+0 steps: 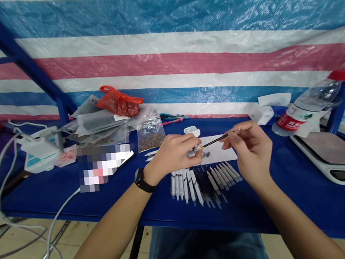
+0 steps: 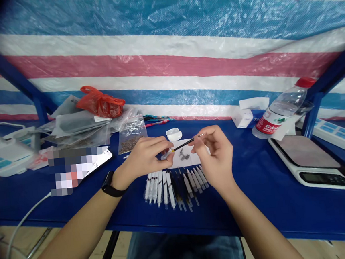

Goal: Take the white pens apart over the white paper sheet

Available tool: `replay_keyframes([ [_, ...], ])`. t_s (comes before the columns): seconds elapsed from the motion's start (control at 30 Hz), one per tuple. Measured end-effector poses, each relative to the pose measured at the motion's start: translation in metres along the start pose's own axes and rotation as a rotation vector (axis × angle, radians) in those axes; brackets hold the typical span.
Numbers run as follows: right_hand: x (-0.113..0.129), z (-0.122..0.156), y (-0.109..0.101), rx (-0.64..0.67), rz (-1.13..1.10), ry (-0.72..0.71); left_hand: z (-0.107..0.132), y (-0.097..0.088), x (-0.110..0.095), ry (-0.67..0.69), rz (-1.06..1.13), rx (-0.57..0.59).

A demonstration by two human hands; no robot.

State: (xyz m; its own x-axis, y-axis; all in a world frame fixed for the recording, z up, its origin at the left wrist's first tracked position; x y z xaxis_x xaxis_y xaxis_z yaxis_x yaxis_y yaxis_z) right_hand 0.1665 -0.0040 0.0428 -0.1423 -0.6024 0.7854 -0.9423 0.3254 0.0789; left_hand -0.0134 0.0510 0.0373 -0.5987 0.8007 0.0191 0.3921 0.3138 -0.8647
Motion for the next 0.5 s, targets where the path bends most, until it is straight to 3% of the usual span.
replay_keyframes([
  [0.3, 0.0028, 0.0019, -0.0010, -0.026, 0.010, -0.088, 0.0004, -0.0008, 0.0017, -0.020, -0.042, 0.028],
  [0.5, 0.0030, 0.0008, -0.0017, -0.073, -0.015, -0.144, 0.0026, 0.0034, 0.0020, 0.069, -0.043, -0.165],
])
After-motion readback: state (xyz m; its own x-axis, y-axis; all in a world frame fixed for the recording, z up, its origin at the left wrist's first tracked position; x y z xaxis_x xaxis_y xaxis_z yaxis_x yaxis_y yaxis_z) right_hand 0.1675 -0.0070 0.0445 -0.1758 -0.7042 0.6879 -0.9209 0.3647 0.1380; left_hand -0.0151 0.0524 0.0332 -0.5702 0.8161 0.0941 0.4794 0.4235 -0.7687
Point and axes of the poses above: each hand's wrist, its own z-axis away from the middle knuckle, its own y-axis out of the palm, x = y × z, the point moved 2 cm from there along -z, towards the middle knuckle, and after that the axes turned 10 degrees about -z, right-handed, at the moved point
